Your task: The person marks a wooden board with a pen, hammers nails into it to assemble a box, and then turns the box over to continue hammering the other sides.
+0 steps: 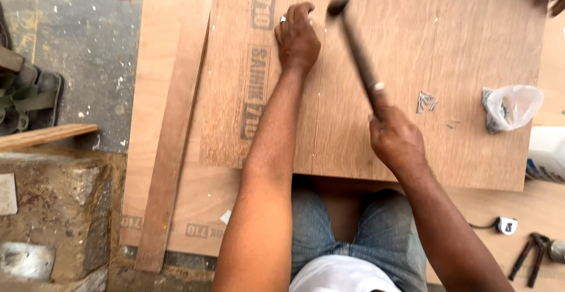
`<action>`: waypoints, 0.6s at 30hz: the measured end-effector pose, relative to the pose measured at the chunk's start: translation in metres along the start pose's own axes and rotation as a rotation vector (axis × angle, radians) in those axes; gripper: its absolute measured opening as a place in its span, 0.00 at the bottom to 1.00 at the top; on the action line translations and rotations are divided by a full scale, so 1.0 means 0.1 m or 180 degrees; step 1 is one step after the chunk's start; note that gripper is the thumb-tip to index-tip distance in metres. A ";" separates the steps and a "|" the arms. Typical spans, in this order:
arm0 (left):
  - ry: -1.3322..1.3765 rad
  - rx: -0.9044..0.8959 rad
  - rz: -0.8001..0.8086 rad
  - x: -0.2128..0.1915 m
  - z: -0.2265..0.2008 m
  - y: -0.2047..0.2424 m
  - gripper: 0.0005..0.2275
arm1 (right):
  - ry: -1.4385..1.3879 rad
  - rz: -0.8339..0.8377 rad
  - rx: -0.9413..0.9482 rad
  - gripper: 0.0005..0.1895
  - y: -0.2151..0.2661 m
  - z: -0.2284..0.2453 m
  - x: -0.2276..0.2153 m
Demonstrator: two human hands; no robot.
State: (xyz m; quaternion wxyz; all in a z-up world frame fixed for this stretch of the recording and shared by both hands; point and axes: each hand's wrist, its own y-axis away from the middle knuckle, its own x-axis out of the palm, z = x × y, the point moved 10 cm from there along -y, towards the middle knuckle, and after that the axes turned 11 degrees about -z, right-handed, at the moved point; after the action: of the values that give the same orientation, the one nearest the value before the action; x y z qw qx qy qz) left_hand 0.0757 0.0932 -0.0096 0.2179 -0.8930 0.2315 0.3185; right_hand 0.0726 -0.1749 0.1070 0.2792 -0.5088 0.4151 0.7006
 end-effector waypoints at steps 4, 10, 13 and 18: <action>-0.0033 0.0066 -0.0181 -0.08 -0.07 -0.15 0.15 | 0.0126 -0.0049 -0.0386 0.41 -0.09 -0.12 0.07; -0.0022 0.0041 -0.0162 0.13 0.02 -0.40 0.15 | -0.0382 0.0233 0.0003 0.41 -0.10 -0.36 0.29; -0.0135 0.0014 -0.0194 0.25 -0.07 -0.74 0.10 | -0.0477 0.0510 0.0215 0.41 -0.15 -0.51 0.42; -0.0743 -0.0769 0.0687 0.63 -0.27 -1.38 0.12 | -0.1082 0.0305 -0.0029 0.41 -0.24 -0.58 0.40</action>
State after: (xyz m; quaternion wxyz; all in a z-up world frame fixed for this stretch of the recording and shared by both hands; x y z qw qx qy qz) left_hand 0.2077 0.1711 0.0010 0.0990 -0.8397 0.2592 0.4668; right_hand 0.1069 -0.2146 0.0537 0.3093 -0.3639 0.3826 0.7909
